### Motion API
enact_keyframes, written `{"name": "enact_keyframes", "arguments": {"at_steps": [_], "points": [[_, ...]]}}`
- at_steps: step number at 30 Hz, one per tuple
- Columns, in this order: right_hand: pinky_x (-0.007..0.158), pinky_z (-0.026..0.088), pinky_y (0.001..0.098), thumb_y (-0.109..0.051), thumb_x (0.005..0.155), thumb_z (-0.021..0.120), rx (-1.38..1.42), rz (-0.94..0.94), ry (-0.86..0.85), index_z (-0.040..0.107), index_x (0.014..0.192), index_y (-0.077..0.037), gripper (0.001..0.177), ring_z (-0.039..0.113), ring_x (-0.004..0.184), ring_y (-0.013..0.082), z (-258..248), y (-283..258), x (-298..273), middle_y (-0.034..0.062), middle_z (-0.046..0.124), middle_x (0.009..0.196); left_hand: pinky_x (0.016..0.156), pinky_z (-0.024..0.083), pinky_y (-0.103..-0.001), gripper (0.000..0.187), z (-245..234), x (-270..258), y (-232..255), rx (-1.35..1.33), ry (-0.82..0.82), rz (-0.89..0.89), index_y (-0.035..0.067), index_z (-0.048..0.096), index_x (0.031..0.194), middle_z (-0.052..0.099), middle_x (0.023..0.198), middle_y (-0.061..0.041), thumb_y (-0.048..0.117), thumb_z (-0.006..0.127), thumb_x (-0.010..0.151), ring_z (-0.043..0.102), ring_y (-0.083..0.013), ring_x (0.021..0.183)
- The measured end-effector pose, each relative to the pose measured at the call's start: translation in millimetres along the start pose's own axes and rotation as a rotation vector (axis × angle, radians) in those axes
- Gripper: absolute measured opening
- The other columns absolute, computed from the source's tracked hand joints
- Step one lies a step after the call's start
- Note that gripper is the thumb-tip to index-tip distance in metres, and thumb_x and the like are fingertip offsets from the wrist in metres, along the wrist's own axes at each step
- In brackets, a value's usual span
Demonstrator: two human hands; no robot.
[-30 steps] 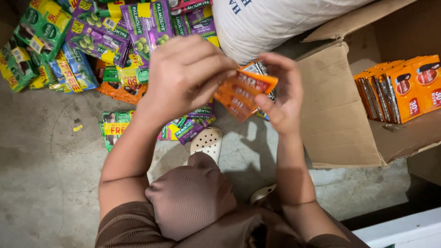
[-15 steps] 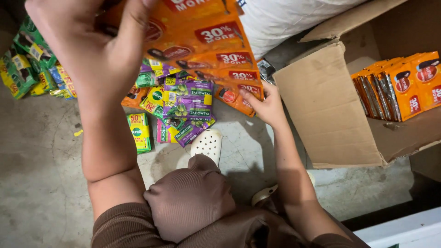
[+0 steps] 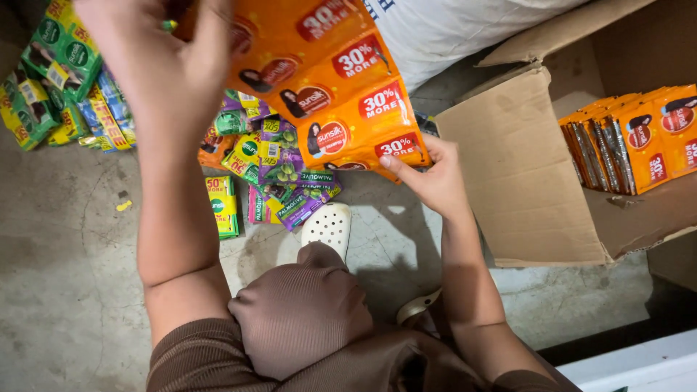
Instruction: The person sits on the floor and packs orange Sunsilk shampoo sachets into a cardboard box. They pick up stacks of sachets from a pile on the floor, separate them, and place them into the box. The person also handles other colorful sachets on the floor while organizing the items.
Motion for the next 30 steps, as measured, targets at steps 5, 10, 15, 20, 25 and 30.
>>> {"name": "enact_keyframes", "arguments": {"at_steps": [5,10,15,20,25,30], "points": [[0.078,0.056,0.0232,-0.011,0.091,0.084,-0.051,-0.108,0.024,0.075,0.106,0.001,0.021,0.068,0.086,0.0049,3,-38,-10,0.0023,0.077,0.096,0.065,0.045,-0.031,0.006,10,5,65,-0.168,-0.128,0.117,-0.003,0.069,0.099,0.066,0.089,-0.009,0.0,0.073,0.103,0.06,-0.0202,0.071],[0.083,0.059,0.0259,-0.008,0.092,0.083,-0.102,-0.249,0.075,0.076,0.107,0.0,0.018,0.073,0.089,0.0083,2,-79,-22,0.0061,0.079,0.098,0.069,0.054,-0.032,0.008,52,-20,86,-0.265,-0.435,0.029,0.003,0.072,0.102,0.068,0.095,-0.009,0.009,0.076,0.106,0.069,-0.0218,0.08],[0.085,0.059,0.0262,-0.006,0.093,0.082,-0.117,-0.288,0.134,0.075,0.109,0.001,0.019,0.074,0.091,0.01,-1,-96,-27,0.007,0.079,0.1,0.066,0.053,-0.035,0.008,74,-32,98,-0.379,-0.571,0.019,0.005,0.071,0.102,0.07,0.093,-0.01,0.011,0.075,0.099,0.07,-0.0262,0.077],[0.085,0.059,0.0259,-0.006,0.094,0.082,-0.166,-0.307,0.145,0.075,0.111,0.0,0.019,0.074,0.092,0.0109,-2,-103,-24,0.0072,0.078,0.1,0.066,0.054,-0.036,0.011,86,-42,98,-0.461,-0.68,-0.013,0.004,0.071,0.101,0.069,0.09,-0.011,0.013,0.074,0.096,0.07,-0.0286,0.076],[0.087,0.057,0.0282,-0.007,0.095,0.082,-0.216,-0.351,0.19,0.071,0.112,0.0,0.022,0.074,0.092,0.0129,-4,-105,-26,0.0078,0.077,0.101,0.072,0.054,-0.039,0.014,91,-48,105,-0.477,-0.785,0.066,0.004,0.068,0.11,0.068,0.098,-0.012,0.013,0.071,0.1,0.07,-0.0315,0.088],[0.086,0.058,0.028,-0.009,0.095,0.082,-0.206,-0.34,0.183,0.069,0.112,0.0,0.023,0.075,0.092,0.0135,-2,-111,-24,0.0078,0.077,0.101,0.073,0.054,-0.04,0.027,94,-54,113,-0.545,-0.791,0.09,0.0,0.061,0.109,0.066,0.1,-0.015,0.019,0.075,0.095,0.07,-0.0329,0.089]]}}
Point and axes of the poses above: each hand's wrist, its own x-axis towards the middle knuckle, its own z-axis out of the palm, y = z × x, the point moved 10 cm from there along x, towards the middle knuckle
